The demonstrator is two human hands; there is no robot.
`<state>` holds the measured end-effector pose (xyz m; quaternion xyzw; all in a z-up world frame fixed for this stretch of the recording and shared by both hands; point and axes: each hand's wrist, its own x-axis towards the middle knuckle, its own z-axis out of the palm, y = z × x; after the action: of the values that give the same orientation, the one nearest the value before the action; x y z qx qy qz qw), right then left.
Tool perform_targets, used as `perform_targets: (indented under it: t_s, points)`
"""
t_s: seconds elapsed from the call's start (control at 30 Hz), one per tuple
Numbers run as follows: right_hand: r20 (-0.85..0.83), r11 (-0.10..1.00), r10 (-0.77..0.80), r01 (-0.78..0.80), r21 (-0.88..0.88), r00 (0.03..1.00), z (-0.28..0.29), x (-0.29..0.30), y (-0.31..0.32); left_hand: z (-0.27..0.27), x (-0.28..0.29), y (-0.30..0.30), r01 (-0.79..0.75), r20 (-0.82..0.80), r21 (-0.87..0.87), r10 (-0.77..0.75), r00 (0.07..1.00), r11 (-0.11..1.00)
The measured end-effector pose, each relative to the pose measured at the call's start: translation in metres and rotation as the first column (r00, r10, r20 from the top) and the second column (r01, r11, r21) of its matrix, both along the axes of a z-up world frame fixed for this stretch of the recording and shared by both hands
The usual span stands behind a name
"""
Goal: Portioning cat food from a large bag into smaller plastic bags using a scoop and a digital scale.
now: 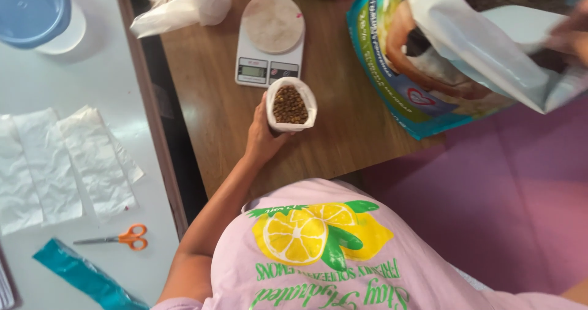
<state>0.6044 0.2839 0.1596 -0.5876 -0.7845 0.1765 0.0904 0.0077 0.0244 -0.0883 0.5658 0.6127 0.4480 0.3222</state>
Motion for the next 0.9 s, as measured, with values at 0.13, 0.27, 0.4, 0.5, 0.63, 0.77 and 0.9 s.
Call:
perform_targets:
  t_s: [0.13,0.27,0.4,0.5,0.63,0.77,0.9]
  points:
    - [0.675,0.964,0.079,-0.228,0.134,0.734,0.06,-0.15,-0.025,0.015,-0.003,-0.002,-0.012,0.036,-0.053,0.014,0.999,0.999]
    - [0.368,0.983,-0.084,0.138,-0.125,0.926,0.089,-0.237,-0.054,0.009,-0.004,-0.001,-0.005,0.032,-0.09,0.008,0.999,0.996]
    - [0.296,0.967,-0.163,0.211,-0.139,0.941,0.088,-0.251,-0.07,0.015,-0.003,-0.001,-0.016,0.035,-0.095,0.019,0.999,0.995]
    - [0.23,0.958,-0.213,0.249,-0.141,0.95,0.091,-0.259,-0.074,-0.004,-0.005,0.0,-0.013,0.01,0.005,0.013,1.0,1.0]
    - [0.155,0.957,-0.243,0.263,-0.121,0.957,0.108,-0.263,-0.076,0.01,-0.004,-0.001,-0.021,0.054,-0.083,0.025,0.998,0.996]
    - [0.111,0.94,-0.331,0.338,-0.047,0.937,0.133,-0.256,-0.104,0.007,-0.005,-0.001,-0.019,0.014,-0.065,0.019,1.0,0.998]
    - [0.047,0.904,-0.422,0.424,-0.058,0.906,0.169,-0.261,-0.136,-0.008,-0.007,0.001,-0.019,-0.006,-0.038,0.019,1.0,0.999]
